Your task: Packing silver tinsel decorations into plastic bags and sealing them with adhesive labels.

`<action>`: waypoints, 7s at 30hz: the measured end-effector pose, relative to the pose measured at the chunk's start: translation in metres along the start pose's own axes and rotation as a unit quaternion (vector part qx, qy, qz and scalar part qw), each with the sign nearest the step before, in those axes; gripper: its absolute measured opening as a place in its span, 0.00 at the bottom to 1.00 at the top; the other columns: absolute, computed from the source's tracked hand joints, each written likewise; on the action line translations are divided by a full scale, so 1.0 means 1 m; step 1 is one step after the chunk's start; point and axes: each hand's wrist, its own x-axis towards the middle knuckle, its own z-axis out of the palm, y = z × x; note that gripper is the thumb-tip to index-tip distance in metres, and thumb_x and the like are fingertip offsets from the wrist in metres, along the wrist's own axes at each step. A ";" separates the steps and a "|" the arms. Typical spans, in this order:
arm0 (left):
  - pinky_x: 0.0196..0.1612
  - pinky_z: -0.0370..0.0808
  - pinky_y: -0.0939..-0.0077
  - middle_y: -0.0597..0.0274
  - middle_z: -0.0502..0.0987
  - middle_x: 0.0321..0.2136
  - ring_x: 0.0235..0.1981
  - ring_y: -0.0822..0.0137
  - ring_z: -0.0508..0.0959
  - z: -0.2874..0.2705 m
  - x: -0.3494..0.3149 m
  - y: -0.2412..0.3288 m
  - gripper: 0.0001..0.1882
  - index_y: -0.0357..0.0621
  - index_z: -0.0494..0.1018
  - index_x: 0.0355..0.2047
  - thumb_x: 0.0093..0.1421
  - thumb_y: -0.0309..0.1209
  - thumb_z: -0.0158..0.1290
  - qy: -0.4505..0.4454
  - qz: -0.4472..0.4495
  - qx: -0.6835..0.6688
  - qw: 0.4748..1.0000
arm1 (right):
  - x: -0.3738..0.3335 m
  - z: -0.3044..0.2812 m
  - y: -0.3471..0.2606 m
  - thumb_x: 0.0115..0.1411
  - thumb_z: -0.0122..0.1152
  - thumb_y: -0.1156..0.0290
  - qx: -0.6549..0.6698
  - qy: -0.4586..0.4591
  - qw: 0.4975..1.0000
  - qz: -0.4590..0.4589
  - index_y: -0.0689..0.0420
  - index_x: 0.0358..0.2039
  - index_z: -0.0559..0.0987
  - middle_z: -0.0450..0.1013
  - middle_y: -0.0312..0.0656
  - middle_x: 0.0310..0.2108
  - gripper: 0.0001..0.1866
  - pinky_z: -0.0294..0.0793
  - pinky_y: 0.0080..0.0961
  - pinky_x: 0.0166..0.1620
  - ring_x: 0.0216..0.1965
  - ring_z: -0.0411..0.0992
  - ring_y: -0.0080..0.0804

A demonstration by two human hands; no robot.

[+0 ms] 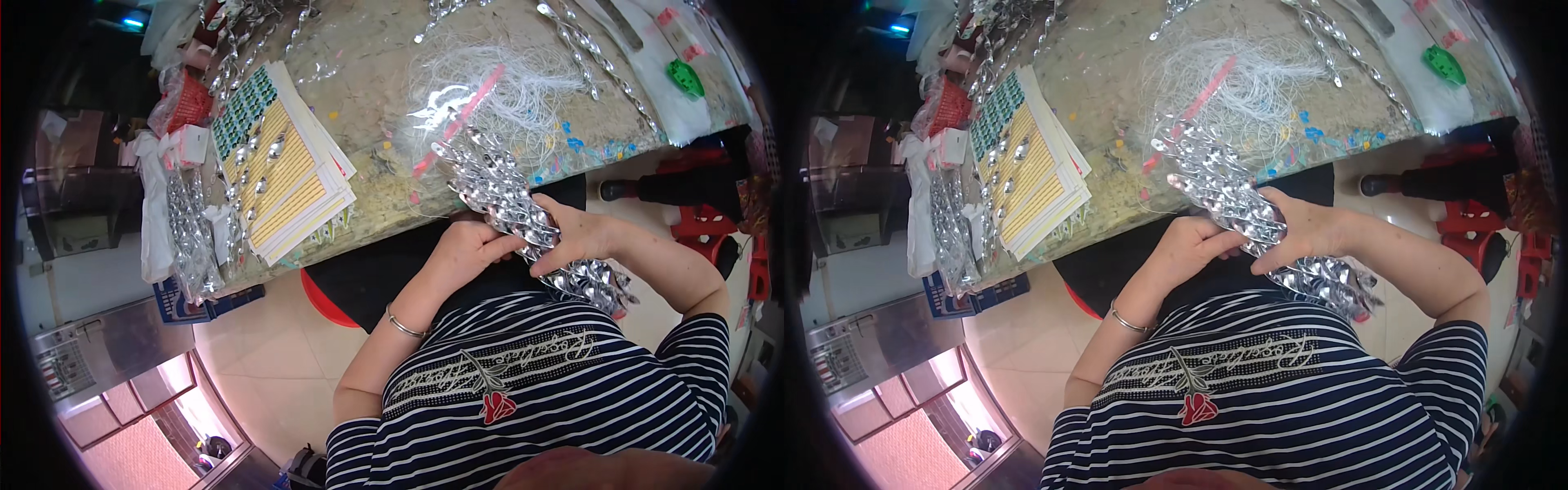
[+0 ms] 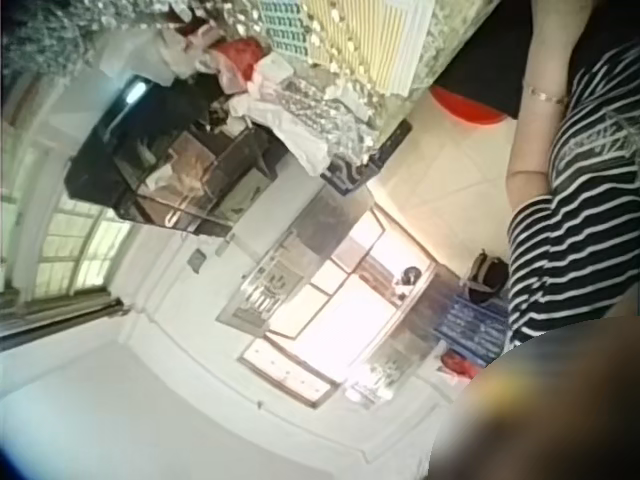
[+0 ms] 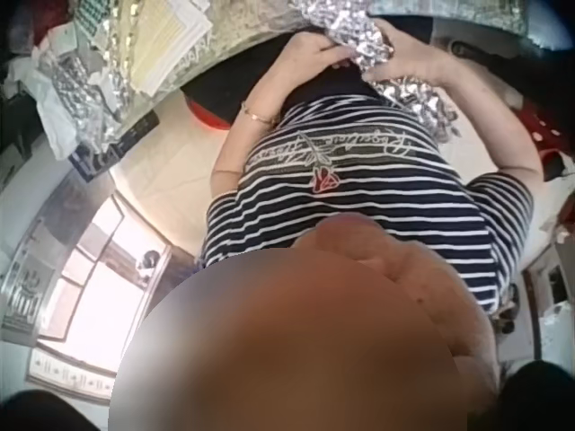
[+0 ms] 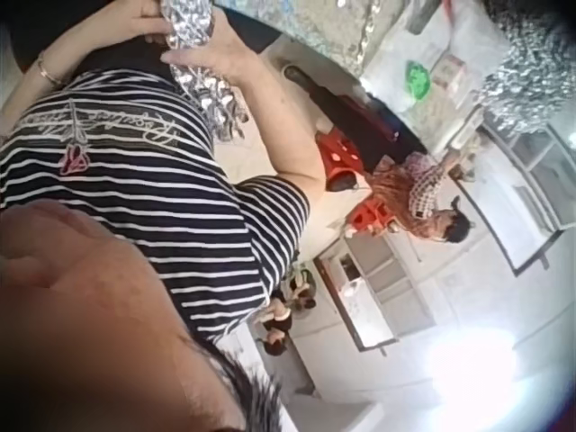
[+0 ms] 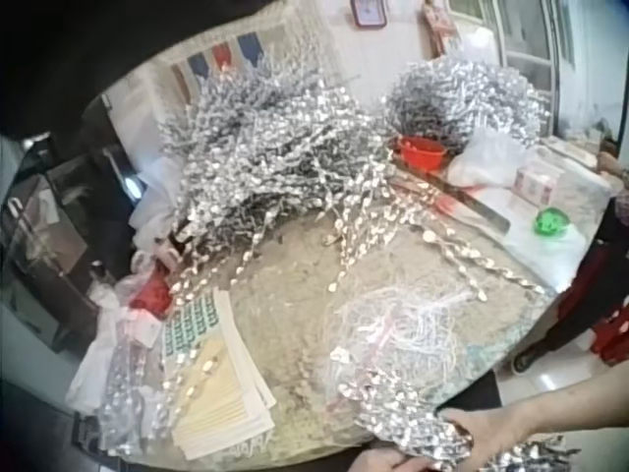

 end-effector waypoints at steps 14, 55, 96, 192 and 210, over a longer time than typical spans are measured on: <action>0.34 0.74 0.70 0.55 0.80 0.25 0.26 0.63 0.77 0.008 0.009 0.000 0.20 0.35 0.79 0.37 0.65 0.43 0.54 -0.036 0.048 0.057 0.997 | -0.011 -0.009 0.014 0.38 0.75 0.71 0.021 0.060 0.998 -0.009 0.58 0.63 0.59 0.70 0.38 0.48 0.51 0.65 0.25 0.55 0.48 0.68 0.25; 0.57 0.69 0.73 0.65 0.77 0.51 0.51 0.71 0.75 0.019 0.010 -0.014 0.25 0.41 0.73 0.55 0.56 0.22 0.60 0.033 0.131 -0.256 0.957 | -0.005 -0.005 0.008 0.41 0.76 0.62 -0.017 -0.019 0.999 0.032 0.63 0.62 0.59 0.71 0.46 0.48 0.50 0.64 0.26 0.56 0.50 0.69 0.32; 0.61 0.65 0.70 0.60 0.73 0.53 0.55 0.67 0.72 0.027 0.006 -0.012 0.33 0.38 0.67 0.59 0.55 0.33 0.65 0.025 0.067 -0.210 0.975 | -0.008 -0.003 0.005 0.47 0.77 0.60 0.000 -0.023 0.998 0.053 0.60 0.64 0.56 0.68 0.33 0.39 0.49 0.68 0.22 0.48 0.42 0.66 0.21; 0.60 0.68 0.61 0.60 0.74 0.53 0.55 0.64 0.73 0.035 0.029 -0.021 0.27 0.43 0.66 0.58 0.65 0.46 0.51 0.040 0.097 -0.546 0.831 | 0.009 0.019 0.032 0.72 0.42 0.54 -0.089 0.266 0.935 -0.218 0.52 0.65 0.65 0.64 0.44 0.54 0.26 0.70 0.22 0.46 0.46 0.66 0.27; 0.57 0.72 0.61 0.53 0.75 0.50 0.51 0.59 0.76 0.030 0.028 -0.016 0.30 0.38 0.67 0.55 0.64 0.50 0.51 0.006 0.093 -0.535 0.840 | -0.030 0.025 0.020 0.73 0.43 0.57 0.074 0.173 0.979 -0.080 0.51 0.68 0.60 0.68 0.37 0.59 0.27 0.65 0.20 0.57 0.54 0.67 0.21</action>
